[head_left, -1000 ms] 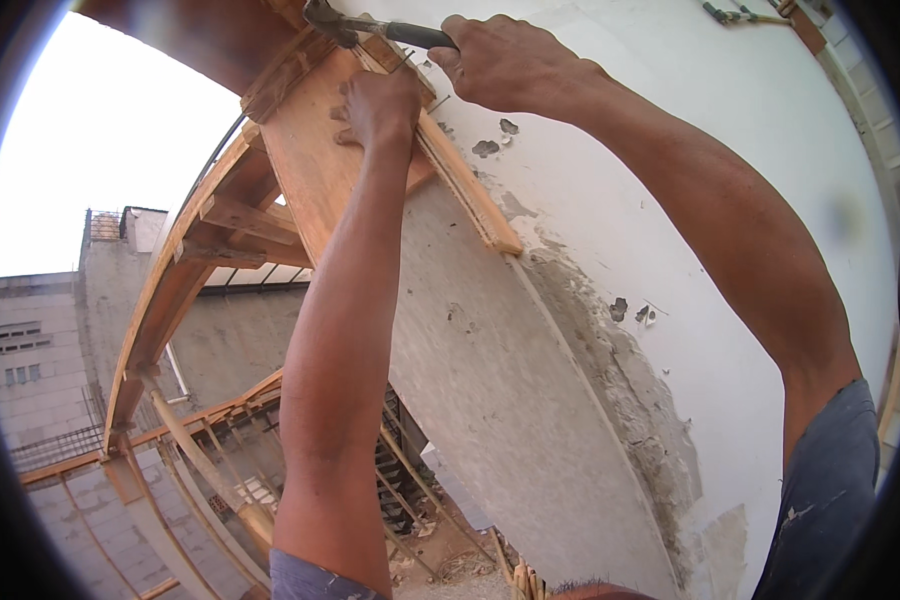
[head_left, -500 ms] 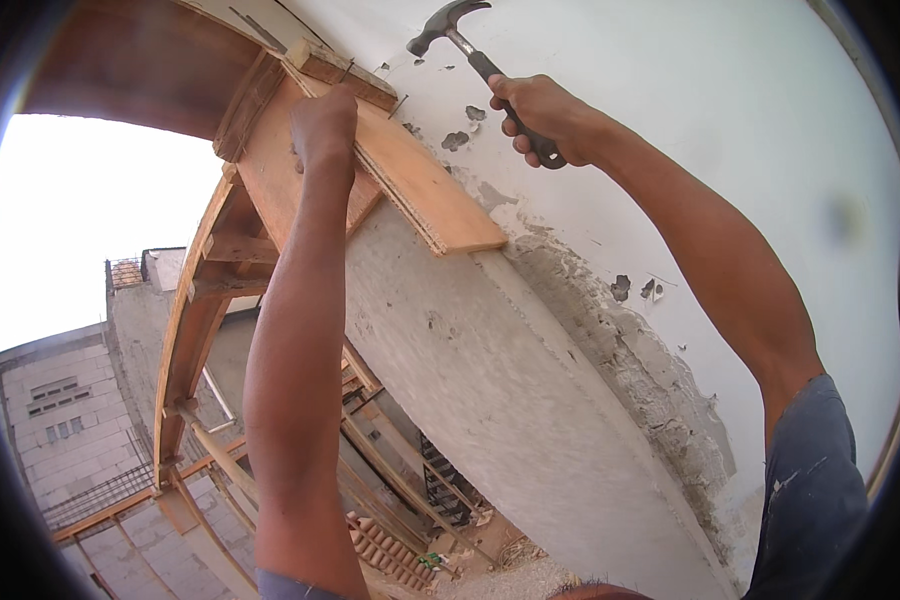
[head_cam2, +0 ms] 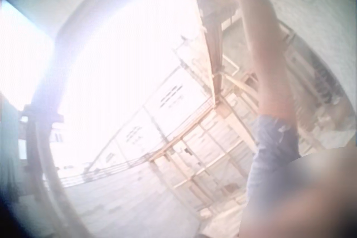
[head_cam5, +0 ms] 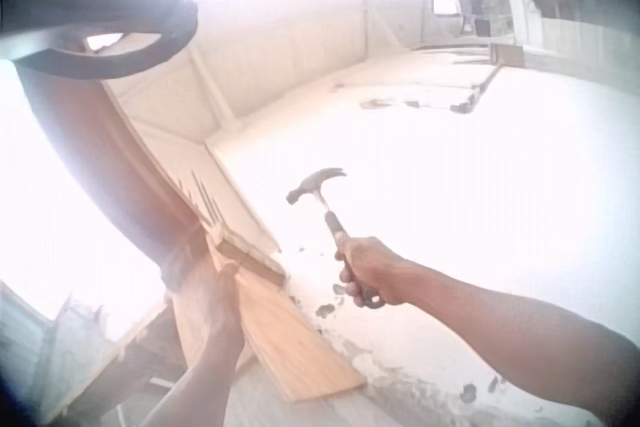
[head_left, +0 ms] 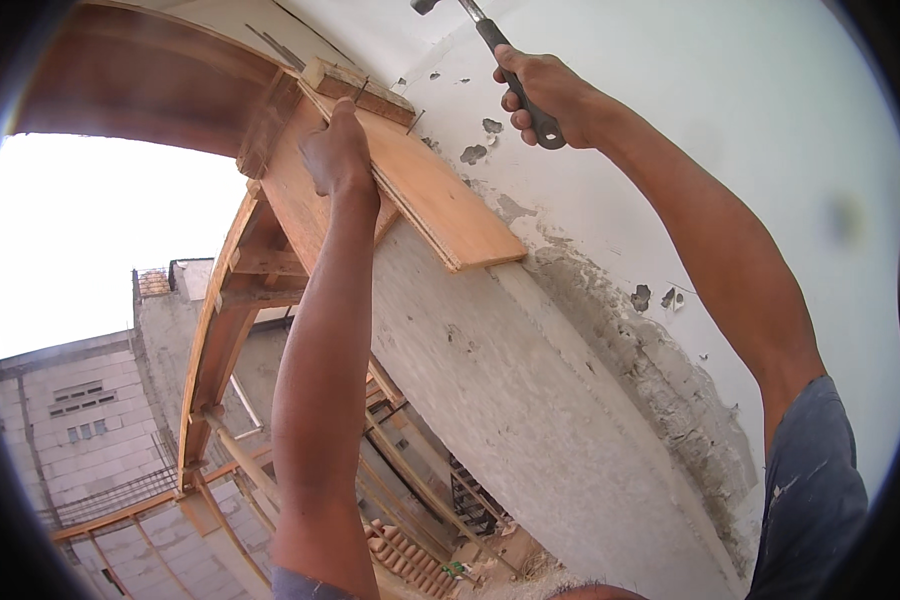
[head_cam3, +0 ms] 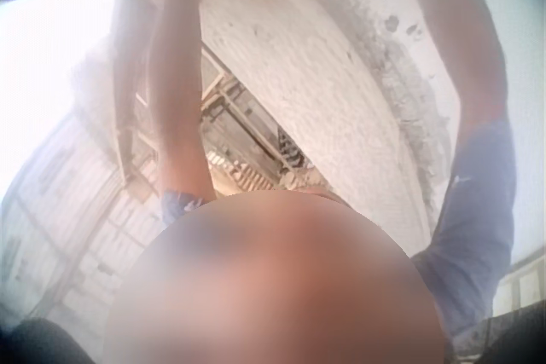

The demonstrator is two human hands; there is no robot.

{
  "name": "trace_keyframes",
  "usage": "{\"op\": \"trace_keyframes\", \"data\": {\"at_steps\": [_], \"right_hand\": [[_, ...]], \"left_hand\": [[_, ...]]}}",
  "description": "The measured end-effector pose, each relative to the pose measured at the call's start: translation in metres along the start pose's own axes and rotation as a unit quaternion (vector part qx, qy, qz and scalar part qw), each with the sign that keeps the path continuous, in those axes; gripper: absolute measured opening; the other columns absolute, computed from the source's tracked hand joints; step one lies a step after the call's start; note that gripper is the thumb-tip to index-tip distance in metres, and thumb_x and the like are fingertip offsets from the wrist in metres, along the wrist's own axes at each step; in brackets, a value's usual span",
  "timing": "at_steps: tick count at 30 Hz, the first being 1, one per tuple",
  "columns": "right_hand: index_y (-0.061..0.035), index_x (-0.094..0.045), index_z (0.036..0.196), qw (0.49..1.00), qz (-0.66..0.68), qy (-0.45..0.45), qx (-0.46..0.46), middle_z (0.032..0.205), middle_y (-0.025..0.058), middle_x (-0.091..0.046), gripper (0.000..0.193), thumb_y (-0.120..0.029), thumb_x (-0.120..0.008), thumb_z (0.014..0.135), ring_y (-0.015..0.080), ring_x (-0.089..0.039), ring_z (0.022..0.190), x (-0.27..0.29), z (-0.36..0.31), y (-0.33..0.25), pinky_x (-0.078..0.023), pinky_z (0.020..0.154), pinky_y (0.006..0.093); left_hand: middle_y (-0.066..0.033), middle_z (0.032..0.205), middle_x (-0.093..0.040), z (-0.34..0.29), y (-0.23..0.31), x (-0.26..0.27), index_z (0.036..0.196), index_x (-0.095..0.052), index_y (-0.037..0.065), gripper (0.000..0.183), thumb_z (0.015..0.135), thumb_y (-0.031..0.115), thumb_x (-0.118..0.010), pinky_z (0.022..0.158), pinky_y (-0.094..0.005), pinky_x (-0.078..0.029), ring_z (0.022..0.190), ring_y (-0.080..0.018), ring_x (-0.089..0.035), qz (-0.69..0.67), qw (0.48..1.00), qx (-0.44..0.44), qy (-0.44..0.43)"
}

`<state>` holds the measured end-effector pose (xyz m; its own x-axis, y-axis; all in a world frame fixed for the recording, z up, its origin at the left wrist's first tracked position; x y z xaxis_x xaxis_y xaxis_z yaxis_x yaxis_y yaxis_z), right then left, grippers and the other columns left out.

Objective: The person uses a hammer to drive nails into wooden planks attached to a concrete wall. They position the planks, hammer nails, and occasionally measure the wall with a tape measure. The work is performed on bamboo scaffolding at a construction site.

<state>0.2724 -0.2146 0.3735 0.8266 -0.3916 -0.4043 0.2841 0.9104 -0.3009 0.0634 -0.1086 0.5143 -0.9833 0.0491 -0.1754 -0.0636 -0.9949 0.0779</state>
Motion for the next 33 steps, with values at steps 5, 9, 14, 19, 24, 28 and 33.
{"op": "trace_keyframes", "data": {"at_steps": [5, 9, 14, 19, 24, 28, 33], "right_hand": [[-0.0056, -0.049, 0.103, 0.988, -0.111, -0.097, -0.042, 0.073, -0.0011, -0.048, 0.036, -0.041, -0.042, 0.104, 0.0068, -0.048, 0.052, -0.023, -0.011, -0.011, -0.044, 0.044, 0.0261], [-0.0058, -0.050, 0.103, 0.992, -0.111, -0.046, -0.037, 0.073, -0.0017, -0.048, 0.037, -0.041, -0.042, 0.103, 0.0077, -0.048, 0.053, -0.015, -0.018, -0.018, -0.044, 0.046, 0.0276], [-0.0034, -0.051, 0.108, 0.988, -0.149, -0.012, -0.048, 0.072, -0.0015, -0.048, 0.038, -0.040, -0.040, 0.104, 0.0090, -0.048, 0.053, 0.015, -0.031, -0.023, -0.045, 0.046, 0.0285], [-0.0053, -0.050, 0.097, 0.984, -0.164, -0.016, -0.062, 0.067, -0.0016, -0.048, 0.038, -0.041, -0.040, 0.104, 0.0057, -0.047, 0.046, 0.020, -0.065, -0.016, -0.042, 0.036, 0.0244], [-0.0085, -0.047, 0.095, 0.980, -0.149, 0.025, -0.133, 0.065, -0.0013, -0.047, 0.039, -0.045, -0.040, 0.105, 0.0093, -0.046, 0.043, 0.010, -0.095, -0.004, -0.041, 0.036, 0.0284], [-0.0079, -0.048, 0.095, 0.977, -0.120, 0.027, -0.177, 0.065, 0.0007, -0.047, 0.039, -0.046, -0.047, 0.102, 0.0113, -0.046, 0.043, -0.004, -0.110, 0.009, -0.041, 0.036, 0.0301], [-0.0076, -0.049, 0.093, 0.971, -0.157, 0.013, -0.181, 0.068, -0.0009, -0.045, 0.047, -0.049, -0.070, 0.090, 0.0088, -0.046, 0.046, -0.028, -0.137, 0.020, -0.046, 0.036, 0.0268]], "left_hand": [[-0.0193, 0.110, -0.067, -0.003, -0.004, 0.000, 0.110, -0.068, -0.001, 0.047, 0.079, 0.034, -0.065, 0.102, -0.0460, -0.042, 0.107, -0.0348, -0.061, 0.071, 0.997, 0.036, 0.012], [-0.0181, 0.133, -0.058, -0.009, 0.031, 0.013, 0.127, -0.063, 0.000, 0.056, 0.079, 0.029, -0.065, 0.111, -0.0425, -0.034, 0.128, -0.0319, -0.048, 0.156, 0.970, -0.144, 0.120], [-0.0127, 0.140, -0.055, -0.021, 0.061, -0.030, 0.138, -0.056, 0.007, 0.060, 0.079, 0.018, -0.060, 0.116, -0.0550, -0.024, 0.137, -0.0284, -0.040, 0.418, 0.844, -0.331, -0.054], [-0.0066, 0.114, -0.070, -0.037, 0.071, -0.052, 0.110, -0.073, 0.011, 0.026, 0.091, 0.022, -0.060, 0.109, -0.0595, -0.021, 0.122, -0.0246, -0.056, 0.567, 0.702, -0.412, -0.129], [-0.0054, 0.086, -0.074, -0.070, 0.077, -0.064, 0.083, -0.076, 0.016, 0.023, 0.091, 0.011, -0.055, 0.091, -0.0431, -0.044, 0.090, -0.0262, -0.070, 0.510, 0.654, -0.516, -0.215], [-0.0086, 0.092, -0.075, -0.071, 0.067, -0.062, 0.089, -0.076, 0.013, 0.016, 0.086, 0.013, -0.061, 0.085, -0.0394, -0.052, 0.087, -0.0255, -0.072, 0.417, 0.752, -0.417, -0.295], [-0.0097, 0.099, -0.073, -0.066, 0.066, -0.057, 0.091, -0.076, 0.011, 0.014, 0.082, 0.018, -0.068, 0.096, -0.0419, -0.046, 0.103, -0.0275, -0.066, 0.374, 0.801, -0.381, -0.270]]}}
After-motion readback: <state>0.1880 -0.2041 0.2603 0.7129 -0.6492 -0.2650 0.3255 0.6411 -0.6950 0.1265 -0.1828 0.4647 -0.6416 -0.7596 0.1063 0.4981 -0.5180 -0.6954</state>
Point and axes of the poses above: each hand's wrist, its own z-axis towards the middle knuckle, its own x-axis out of the back of the hand, y = z × x, the point moved 8 cm from there along z, towards the middle knuckle
